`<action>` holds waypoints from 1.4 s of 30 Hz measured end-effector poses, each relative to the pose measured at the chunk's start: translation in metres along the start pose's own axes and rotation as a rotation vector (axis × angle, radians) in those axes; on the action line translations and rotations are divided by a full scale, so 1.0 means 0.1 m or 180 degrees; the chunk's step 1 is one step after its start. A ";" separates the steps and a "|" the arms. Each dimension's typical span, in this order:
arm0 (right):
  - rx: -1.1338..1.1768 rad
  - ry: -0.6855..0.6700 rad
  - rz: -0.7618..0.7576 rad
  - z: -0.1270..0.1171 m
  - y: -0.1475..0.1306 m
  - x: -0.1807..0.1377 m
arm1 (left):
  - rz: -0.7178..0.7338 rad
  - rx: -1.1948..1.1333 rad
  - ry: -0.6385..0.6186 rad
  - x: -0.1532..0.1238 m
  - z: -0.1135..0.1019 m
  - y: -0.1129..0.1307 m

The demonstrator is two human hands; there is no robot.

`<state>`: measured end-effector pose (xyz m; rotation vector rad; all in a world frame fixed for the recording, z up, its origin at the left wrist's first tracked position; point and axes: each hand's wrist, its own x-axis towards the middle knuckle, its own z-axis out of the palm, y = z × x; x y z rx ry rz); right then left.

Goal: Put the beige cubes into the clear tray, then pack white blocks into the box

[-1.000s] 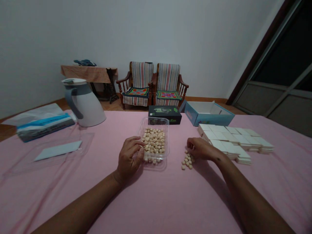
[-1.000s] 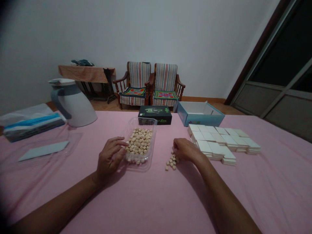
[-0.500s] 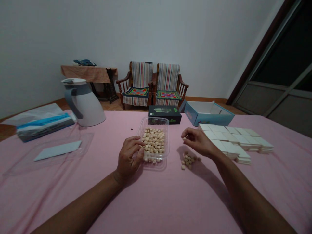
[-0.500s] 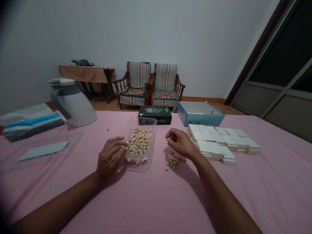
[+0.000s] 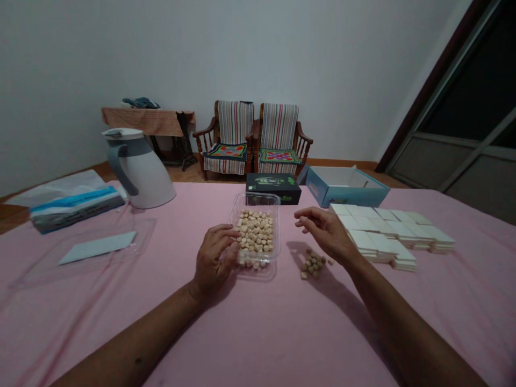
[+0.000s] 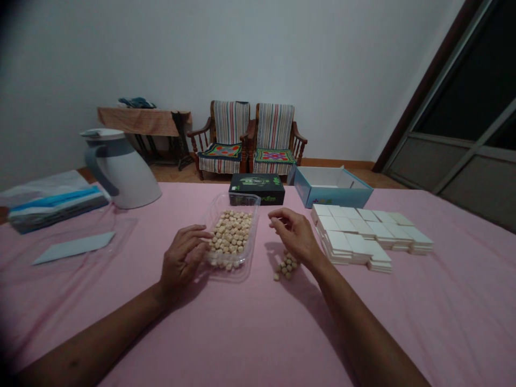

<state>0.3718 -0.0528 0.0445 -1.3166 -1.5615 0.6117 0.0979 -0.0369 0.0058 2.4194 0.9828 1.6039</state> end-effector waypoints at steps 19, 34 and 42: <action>-0.0640 -0.0137 -0.0046 0.02 0.24 0.01 | 0.0764 0.0677 -0.0926 0.08 -0.07 -0.02; -0.0952 -0.0156 -0.0218 0.10 0.14 -0.02 | 0.0737 0.0658 -0.0919 0.09 -0.08 0.00; -0.2213 -0.0947 0.0209 -0.15 0.19 -0.03 | 0.0778 0.0762 -0.0794 0.05 -0.06 -0.01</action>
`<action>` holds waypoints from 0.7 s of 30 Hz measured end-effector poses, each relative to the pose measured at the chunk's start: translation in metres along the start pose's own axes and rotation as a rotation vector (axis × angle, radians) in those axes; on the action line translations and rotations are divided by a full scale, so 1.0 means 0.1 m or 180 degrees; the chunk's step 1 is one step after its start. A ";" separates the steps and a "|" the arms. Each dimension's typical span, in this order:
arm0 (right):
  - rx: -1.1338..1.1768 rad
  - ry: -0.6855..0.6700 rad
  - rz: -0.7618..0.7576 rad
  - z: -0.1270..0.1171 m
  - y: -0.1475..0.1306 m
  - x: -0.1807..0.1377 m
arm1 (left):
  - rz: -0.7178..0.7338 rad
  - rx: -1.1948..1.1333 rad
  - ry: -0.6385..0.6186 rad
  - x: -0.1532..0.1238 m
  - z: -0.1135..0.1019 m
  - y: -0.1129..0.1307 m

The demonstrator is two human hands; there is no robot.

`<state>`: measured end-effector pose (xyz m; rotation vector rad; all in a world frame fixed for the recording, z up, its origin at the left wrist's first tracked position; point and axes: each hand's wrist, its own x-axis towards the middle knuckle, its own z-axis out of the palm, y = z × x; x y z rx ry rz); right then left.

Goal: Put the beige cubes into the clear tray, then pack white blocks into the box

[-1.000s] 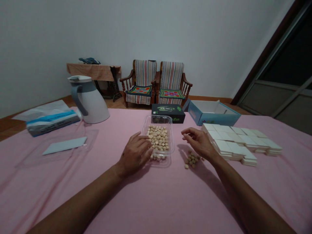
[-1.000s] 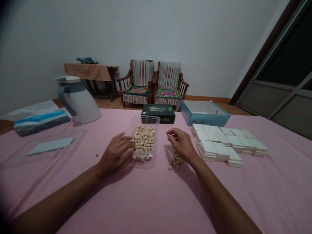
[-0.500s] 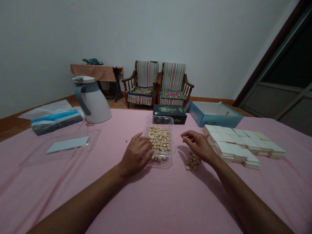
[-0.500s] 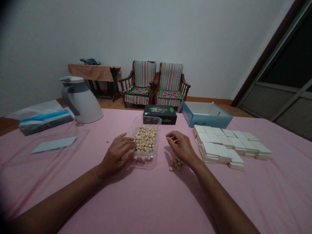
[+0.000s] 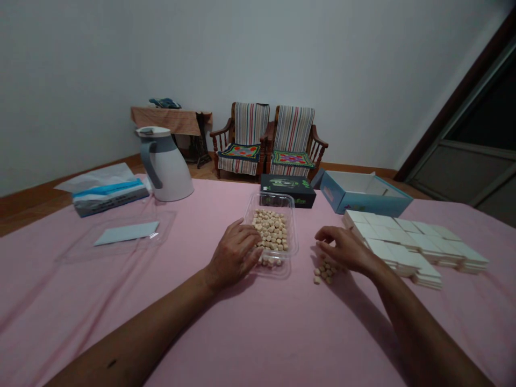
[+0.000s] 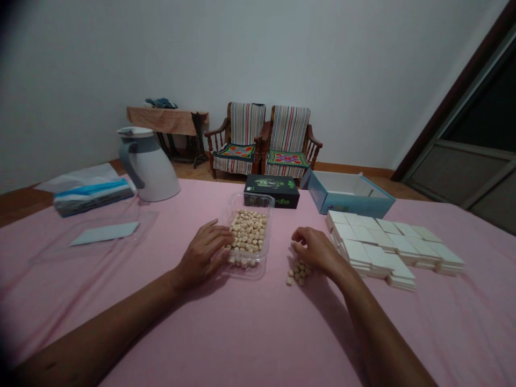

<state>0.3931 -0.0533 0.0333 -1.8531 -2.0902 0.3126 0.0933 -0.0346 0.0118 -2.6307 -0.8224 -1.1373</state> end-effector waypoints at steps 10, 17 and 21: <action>-0.0418 -0.0663 0.0259 0.08 0.07 -0.01 | 0.0364 0.0092 -0.0176 0.03 -0.05 0.00; -0.0504 -0.0855 0.0114 0.04 0.11 -0.03 | 0.0251 0.0045 -0.0038 -0.04 0.01 -0.01; -0.0500 -0.0945 0.0052 0.08 0.08 0.00 | 0.0232 -0.0020 -0.0001 -0.03 0.02 0.00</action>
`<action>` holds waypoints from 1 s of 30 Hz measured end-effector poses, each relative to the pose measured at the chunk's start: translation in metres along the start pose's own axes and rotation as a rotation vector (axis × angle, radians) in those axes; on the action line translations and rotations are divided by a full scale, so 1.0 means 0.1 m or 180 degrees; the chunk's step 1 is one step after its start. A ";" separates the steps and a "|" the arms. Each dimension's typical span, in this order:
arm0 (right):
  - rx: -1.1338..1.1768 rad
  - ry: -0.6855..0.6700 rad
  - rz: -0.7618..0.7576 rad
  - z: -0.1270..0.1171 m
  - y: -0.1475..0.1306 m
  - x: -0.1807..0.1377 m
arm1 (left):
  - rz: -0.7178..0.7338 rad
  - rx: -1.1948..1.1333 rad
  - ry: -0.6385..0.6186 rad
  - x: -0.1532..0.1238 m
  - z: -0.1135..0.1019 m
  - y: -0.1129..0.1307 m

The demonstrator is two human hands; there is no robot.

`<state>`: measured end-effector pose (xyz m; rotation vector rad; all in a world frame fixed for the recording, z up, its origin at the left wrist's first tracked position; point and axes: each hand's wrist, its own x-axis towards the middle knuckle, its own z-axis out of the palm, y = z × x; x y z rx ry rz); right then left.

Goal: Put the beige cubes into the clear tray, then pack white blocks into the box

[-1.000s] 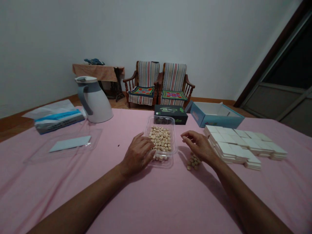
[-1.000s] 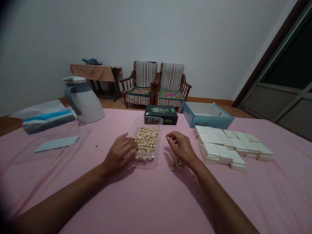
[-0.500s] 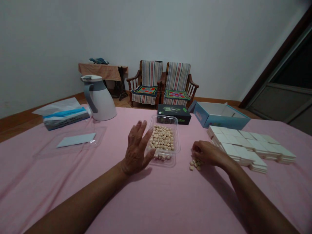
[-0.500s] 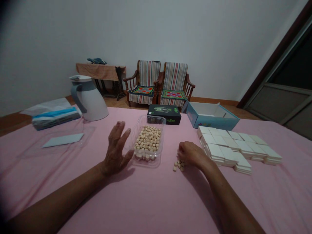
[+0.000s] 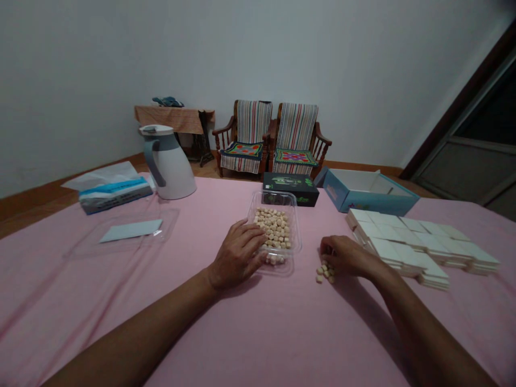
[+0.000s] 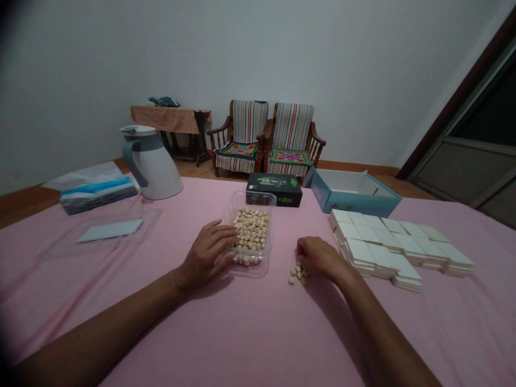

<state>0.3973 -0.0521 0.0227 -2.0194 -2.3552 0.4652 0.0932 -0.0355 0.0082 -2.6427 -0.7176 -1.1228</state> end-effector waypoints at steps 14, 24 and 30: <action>0.3123 0.1568 -0.1038 -0.25 -0.45 -0.07 | -0.0142 -0.0125 0.0051 0.01 0.01 0.02; 0.0177 0.0450 -0.0117 -0.06 0.00 -0.05 | -0.0103 -0.0092 0.0068 0.01 0.00 0.02; -0.0164 0.0158 0.0073 0.02 -0.03 0.03 | -0.0134 -0.0101 0.0053 0.00 0.01 0.01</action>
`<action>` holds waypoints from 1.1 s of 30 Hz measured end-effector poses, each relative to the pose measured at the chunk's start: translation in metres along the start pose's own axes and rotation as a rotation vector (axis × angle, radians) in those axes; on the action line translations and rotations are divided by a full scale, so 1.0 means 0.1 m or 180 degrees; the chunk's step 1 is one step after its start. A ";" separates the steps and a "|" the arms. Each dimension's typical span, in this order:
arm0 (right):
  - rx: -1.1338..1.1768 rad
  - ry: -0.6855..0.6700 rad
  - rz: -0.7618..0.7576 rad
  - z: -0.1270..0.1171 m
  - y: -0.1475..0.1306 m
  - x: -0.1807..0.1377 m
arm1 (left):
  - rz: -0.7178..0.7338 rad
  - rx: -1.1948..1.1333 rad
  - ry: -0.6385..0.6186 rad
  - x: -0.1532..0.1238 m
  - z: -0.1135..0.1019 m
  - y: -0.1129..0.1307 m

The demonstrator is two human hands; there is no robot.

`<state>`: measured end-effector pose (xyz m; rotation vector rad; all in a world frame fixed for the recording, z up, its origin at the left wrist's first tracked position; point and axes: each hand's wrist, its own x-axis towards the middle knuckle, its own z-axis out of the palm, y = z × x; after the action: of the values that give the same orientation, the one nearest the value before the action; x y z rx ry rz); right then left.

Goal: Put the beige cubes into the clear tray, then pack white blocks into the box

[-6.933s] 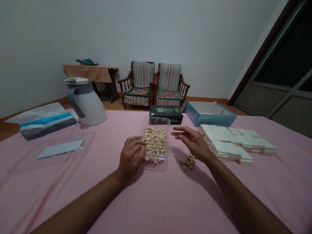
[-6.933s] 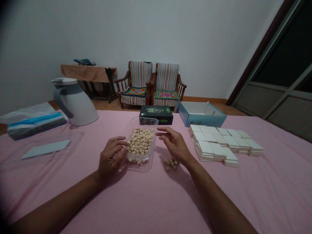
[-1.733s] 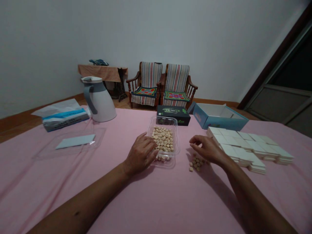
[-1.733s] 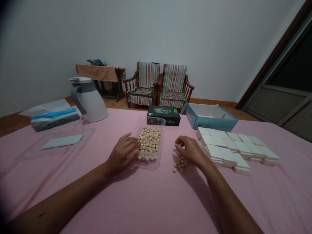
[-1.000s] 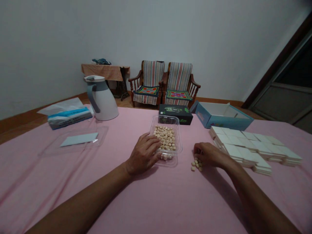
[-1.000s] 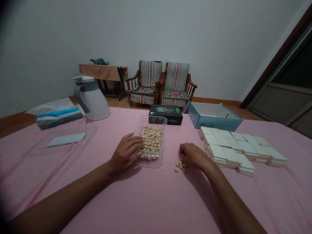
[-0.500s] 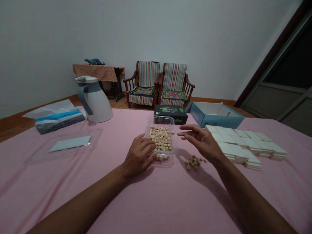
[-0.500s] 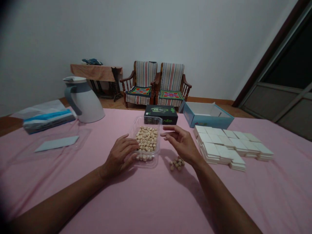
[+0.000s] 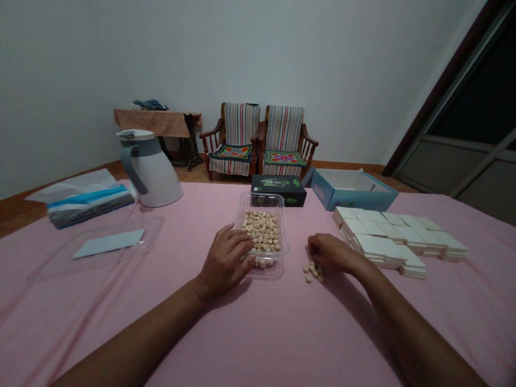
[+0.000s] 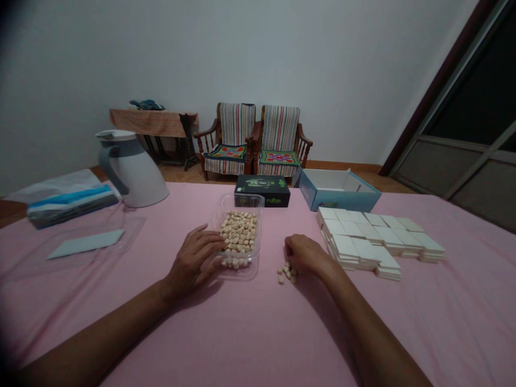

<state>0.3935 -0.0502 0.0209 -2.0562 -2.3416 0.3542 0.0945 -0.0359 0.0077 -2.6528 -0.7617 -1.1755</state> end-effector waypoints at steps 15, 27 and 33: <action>0.3388 0.1499 -0.0602 -0.33 -0.48 -0.11 | 0.0021 -0.0006 0.0047 0.02 0.00 0.02; 0.0203 -0.0254 -0.0532 -0.02 -0.26 -0.12 | 0.0026 -0.0016 0.0017 -0.01 0.00 -0.01; 0.1133 0.0251 -0.0540 -0.14 -0.26 -0.11 | 0.0027 -0.0009 0.0027 0.00 0.01 0.00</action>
<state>0.3714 -0.0616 0.0407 -1.6695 -2.1938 0.6202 0.0951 -0.0357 0.0065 -2.6490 -0.7472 -1.1857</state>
